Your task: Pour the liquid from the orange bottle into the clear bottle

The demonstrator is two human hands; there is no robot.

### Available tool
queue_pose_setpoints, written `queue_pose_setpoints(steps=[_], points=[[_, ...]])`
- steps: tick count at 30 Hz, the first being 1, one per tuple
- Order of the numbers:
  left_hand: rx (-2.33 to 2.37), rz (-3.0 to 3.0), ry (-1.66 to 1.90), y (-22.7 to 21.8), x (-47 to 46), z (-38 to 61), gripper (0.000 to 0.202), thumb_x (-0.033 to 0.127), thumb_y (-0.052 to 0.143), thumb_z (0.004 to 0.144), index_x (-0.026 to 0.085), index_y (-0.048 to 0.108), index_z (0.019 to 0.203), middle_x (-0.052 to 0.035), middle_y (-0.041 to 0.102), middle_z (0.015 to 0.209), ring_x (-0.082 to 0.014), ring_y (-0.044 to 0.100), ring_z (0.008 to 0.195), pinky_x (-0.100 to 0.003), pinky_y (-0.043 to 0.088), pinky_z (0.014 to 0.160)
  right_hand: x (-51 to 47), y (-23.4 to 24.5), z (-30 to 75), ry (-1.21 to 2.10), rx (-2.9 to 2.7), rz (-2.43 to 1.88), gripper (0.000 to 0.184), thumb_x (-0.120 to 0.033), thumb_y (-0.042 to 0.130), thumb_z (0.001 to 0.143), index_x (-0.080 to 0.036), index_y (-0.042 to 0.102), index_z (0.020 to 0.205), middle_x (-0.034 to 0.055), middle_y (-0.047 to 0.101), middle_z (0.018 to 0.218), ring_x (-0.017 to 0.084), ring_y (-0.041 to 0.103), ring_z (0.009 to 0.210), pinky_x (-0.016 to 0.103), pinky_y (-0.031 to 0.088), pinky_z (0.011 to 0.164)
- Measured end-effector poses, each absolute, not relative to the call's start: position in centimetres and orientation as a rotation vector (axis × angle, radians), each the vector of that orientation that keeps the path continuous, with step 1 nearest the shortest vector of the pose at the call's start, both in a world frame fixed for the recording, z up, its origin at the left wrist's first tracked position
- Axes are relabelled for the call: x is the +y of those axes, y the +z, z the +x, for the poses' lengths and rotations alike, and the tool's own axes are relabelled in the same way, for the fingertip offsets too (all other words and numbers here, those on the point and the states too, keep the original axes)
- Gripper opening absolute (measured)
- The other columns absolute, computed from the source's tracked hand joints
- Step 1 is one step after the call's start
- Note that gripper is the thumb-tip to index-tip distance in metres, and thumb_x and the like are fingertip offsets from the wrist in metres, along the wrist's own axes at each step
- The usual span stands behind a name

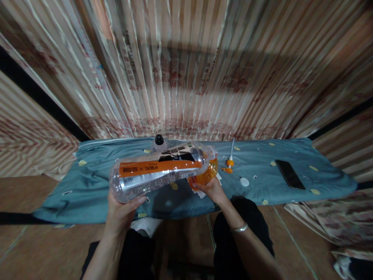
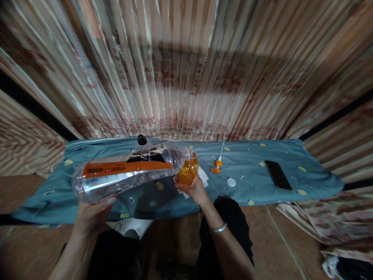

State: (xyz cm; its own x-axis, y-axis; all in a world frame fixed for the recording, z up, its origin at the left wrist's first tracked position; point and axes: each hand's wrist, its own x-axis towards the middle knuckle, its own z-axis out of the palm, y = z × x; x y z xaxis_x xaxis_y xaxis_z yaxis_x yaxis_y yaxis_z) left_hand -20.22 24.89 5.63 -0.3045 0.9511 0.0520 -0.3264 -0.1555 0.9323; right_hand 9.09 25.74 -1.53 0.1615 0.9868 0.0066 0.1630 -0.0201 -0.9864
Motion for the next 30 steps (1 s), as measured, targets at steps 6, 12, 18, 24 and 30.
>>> queue_pose_setpoints(steps=[6, 12, 18, 24, 30], points=[[1.114, 0.831, 1.619, 6.02, 24.79, -20.12, 0.09, 0.027, 0.103, 0.031, 0.023, 0.074, 0.116, -0.0076, 0.08, 0.104, -0.0282, 0.077, 0.09, -0.036, 0.065, 0.079, 25.72, -1.44, 9.19, 1.007, -1.202, -1.426, 0.059, -0.045, 0.095, 0.058, -0.024, 0.07, 0.107, 0.0058, 0.084, 0.103, 0.03, 0.08, 0.098, 0.045, 0.064, 0.093], [1.123, 0.848, 1.605, 6.27, 24.69, -19.89, 0.1, 0.031, 0.104, 0.029, 0.024, 0.071, 0.123, -0.007, 0.079, 0.107, -0.0297, 0.077, 0.093, -0.038, 0.065, 0.08, 25.76, -1.7, 9.15, 1.023, -1.181, -1.405, 0.061, -0.043, 0.096, 0.057, -0.024, 0.069, 0.108, 0.005, 0.084, 0.103, 0.03, 0.081, 0.098, 0.045, 0.064, 0.093], [1.113, 0.835, 1.646, 6.41, 24.66, -19.81, 0.099, 0.031, 0.105, 0.028, 0.024, 0.072, 0.121, -0.0067, 0.079, 0.107, -0.0283, 0.077, 0.094, -0.035, 0.065, 0.079, 25.75, -1.96, 9.23, 1.013, -1.184, -1.418, 0.062, -0.044, 0.096, 0.057, -0.024, 0.068, 0.11, 0.0061, 0.083, 0.104, 0.031, 0.08, 0.1, 0.046, 0.064, 0.094], [1.125, 0.813, 1.613, 6.53, 24.65, -19.81, 0.097, 0.028, 0.105, 0.028, 0.023, 0.072, 0.119, -0.0055, 0.079, 0.102, -0.0256, 0.077, 0.089, -0.033, 0.065, 0.08, 25.77, -1.73, 9.09, 1.062, -1.173, -1.381, 0.06, -0.046, 0.096, 0.058, -0.025, 0.069, 0.107, 0.0054, 0.083, 0.103, 0.031, 0.08, 0.098, 0.045, 0.064, 0.093], [1.145, 0.8, 1.618, 6.4, 24.74, -19.78, 0.093, 0.031, 0.104, 0.026, 0.022, 0.075, 0.114, -0.0065, 0.079, 0.094, -0.0274, 0.076, 0.082, -0.036, 0.066, 0.074, 25.7, -1.39, 9.02, 1.077, -1.152, -1.367, 0.056, -0.045, 0.097, 0.057, -0.024, 0.071, 0.103, 0.0049, 0.084, 0.099, 0.029, 0.08, 0.093, 0.044, 0.065, 0.091]])
